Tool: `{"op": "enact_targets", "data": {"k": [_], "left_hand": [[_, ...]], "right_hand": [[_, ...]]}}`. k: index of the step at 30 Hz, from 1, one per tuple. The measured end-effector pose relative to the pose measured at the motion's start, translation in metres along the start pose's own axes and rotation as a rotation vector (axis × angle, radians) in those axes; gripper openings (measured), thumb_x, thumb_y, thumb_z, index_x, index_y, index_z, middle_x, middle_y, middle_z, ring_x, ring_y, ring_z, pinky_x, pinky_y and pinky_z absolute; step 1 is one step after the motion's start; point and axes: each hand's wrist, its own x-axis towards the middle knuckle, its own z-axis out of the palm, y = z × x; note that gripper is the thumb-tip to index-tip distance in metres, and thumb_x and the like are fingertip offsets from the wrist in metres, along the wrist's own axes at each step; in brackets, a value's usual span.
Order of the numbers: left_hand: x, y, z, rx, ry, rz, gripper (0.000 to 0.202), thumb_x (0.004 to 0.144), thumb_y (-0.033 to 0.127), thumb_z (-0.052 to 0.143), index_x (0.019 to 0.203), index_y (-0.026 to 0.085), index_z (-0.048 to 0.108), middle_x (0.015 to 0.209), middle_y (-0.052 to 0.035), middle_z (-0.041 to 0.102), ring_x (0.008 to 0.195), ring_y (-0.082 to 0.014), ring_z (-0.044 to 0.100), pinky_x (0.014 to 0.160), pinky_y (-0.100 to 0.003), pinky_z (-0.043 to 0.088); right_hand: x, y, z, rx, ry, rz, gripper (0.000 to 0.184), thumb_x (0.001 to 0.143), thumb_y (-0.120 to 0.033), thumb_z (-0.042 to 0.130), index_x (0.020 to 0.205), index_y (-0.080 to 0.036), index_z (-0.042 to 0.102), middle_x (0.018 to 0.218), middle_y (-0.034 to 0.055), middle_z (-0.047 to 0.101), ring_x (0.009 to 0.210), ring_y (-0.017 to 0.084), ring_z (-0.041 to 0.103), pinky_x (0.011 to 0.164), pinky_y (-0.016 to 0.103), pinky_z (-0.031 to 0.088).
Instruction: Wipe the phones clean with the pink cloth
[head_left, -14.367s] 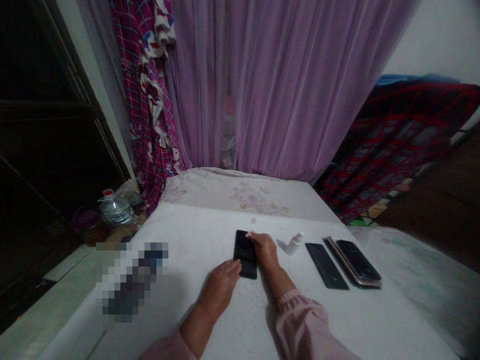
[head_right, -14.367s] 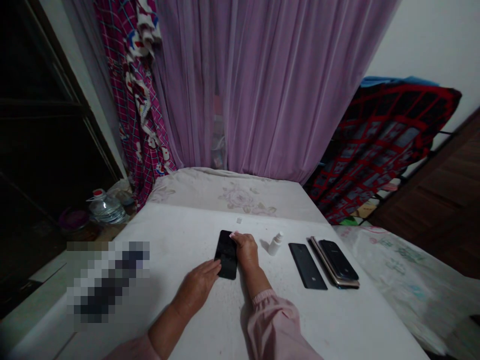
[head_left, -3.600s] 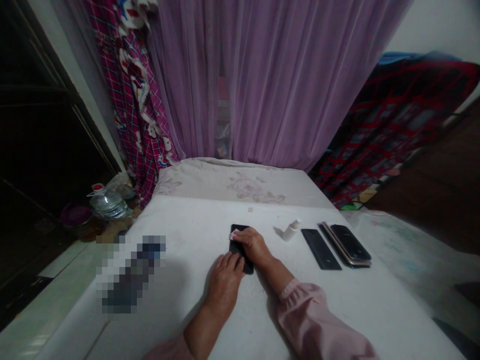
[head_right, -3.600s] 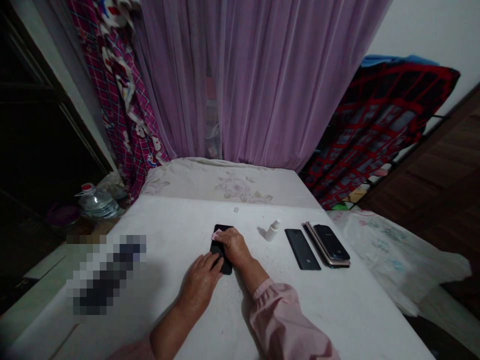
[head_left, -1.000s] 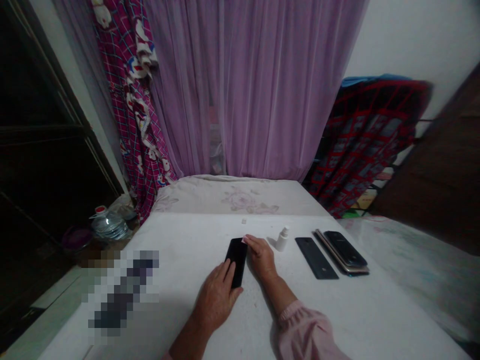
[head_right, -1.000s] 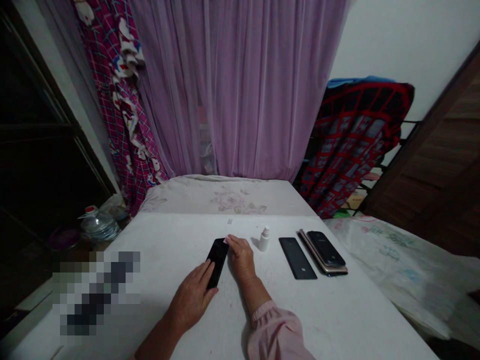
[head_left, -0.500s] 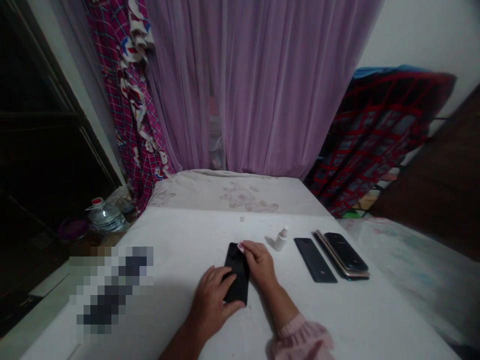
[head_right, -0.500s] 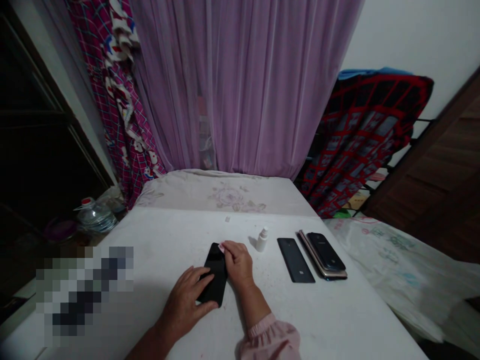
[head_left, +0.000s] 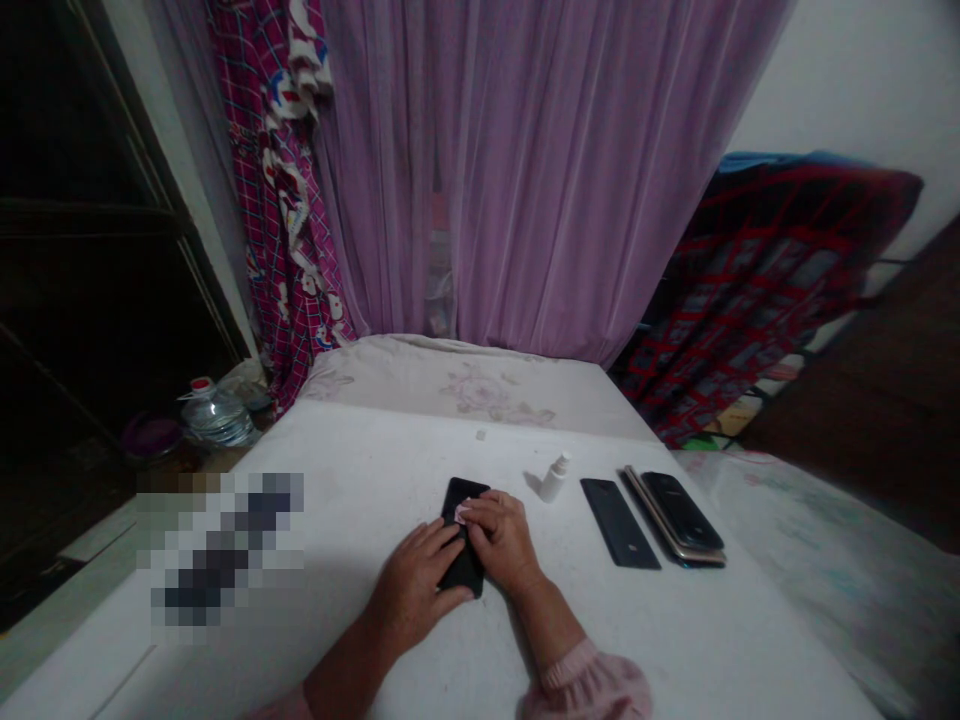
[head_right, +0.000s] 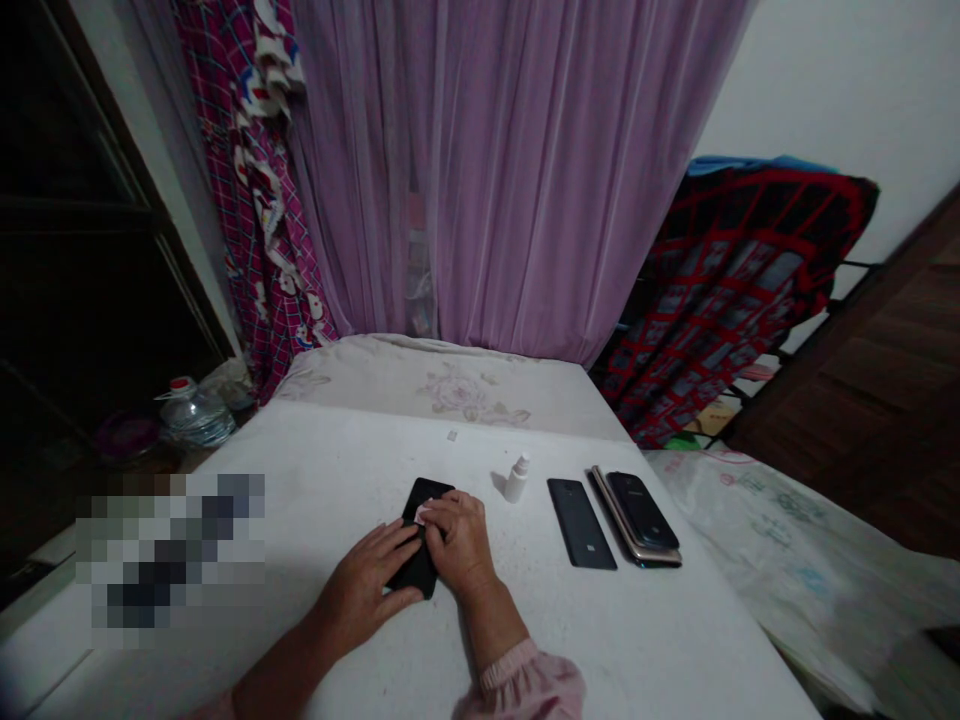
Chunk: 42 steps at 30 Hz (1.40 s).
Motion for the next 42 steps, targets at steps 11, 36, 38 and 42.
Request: {"op": "enact_targets", "data": {"k": [11, 36, 38, 42], "left_hand": [[0.001, 0.0, -0.006, -0.032, -0.049, -0.01, 0.051, 0.08, 0.035, 0.072, 0.128, 0.026, 0.06, 0.136, -0.0088, 0.06, 0.13, -0.0301, 0.05, 0.108, -0.051, 0.043], [0.003, 0.001, -0.004, -0.029, -0.11, -0.045, 0.056, 0.079, 0.031, 0.076, 0.131, 0.023, 0.057, 0.138, -0.0105, 0.058, 0.131, -0.0323, 0.049, 0.109, -0.056, 0.04], [0.004, 0.003, -0.006, -0.034, -0.109, -0.043, 0.057, 0.079, 0.031, 0.075, 0.132, 0.024, 0.056, 0.139, -0.0103, 0.057, 0.131, -0.0317, 0.049, 0.109, -0.055, 0.04], [0.005, 0.004, -0.008, -0.032, -0.108, -0.036, 0.058, 0.08, 0.031, 0.074, 0.135, 0.025, 0.054, 0.139, -0.0104, 0.056, 0.131, -0.0311, 0.049, 0.109, -0.054, 0.04]], "right_hand": [[0.024, 0.011, 0.018, 0.049, 0.129, 0.149, 0.036, 0.082, -0.013, 0.05, 0.102, -0.03, 0.075, 0.105, 0.0023, 0.075, 0.102, 0.024, 0.062, 0.095, 0.045, 0.045], [0.022, 0.004, 0.006, -0.106, -0.046, 0.146, 0.025, 0.08, -0.012, 0.062, 0.09, -0.029, 0.078, 0.086, 0.0021, 0.074, 0.085, 0.019, 0.061, 0.08, 0.033, 0.043], [0.02, 0.002, 0.003, -0.014, -0.086, 0.115, 0.027, 0.076, -0.01, 0.062, 0.084, -0.03, 0.079, 0.082, 0.0003, 0.074, 0.082, 0.018, 0.062, 0.08, 0.032, 0.044], [0.02, 0.006, 0.005, 0.01, -0.077, 0.117, 0.026, 0.076, -0.013, 0.062, 0.084, -0.031, 0.079, 0.084, 0.0002, 0.074, 0.086, 0.019, 0.064, 0.084, 0.034, 0.046]]}}
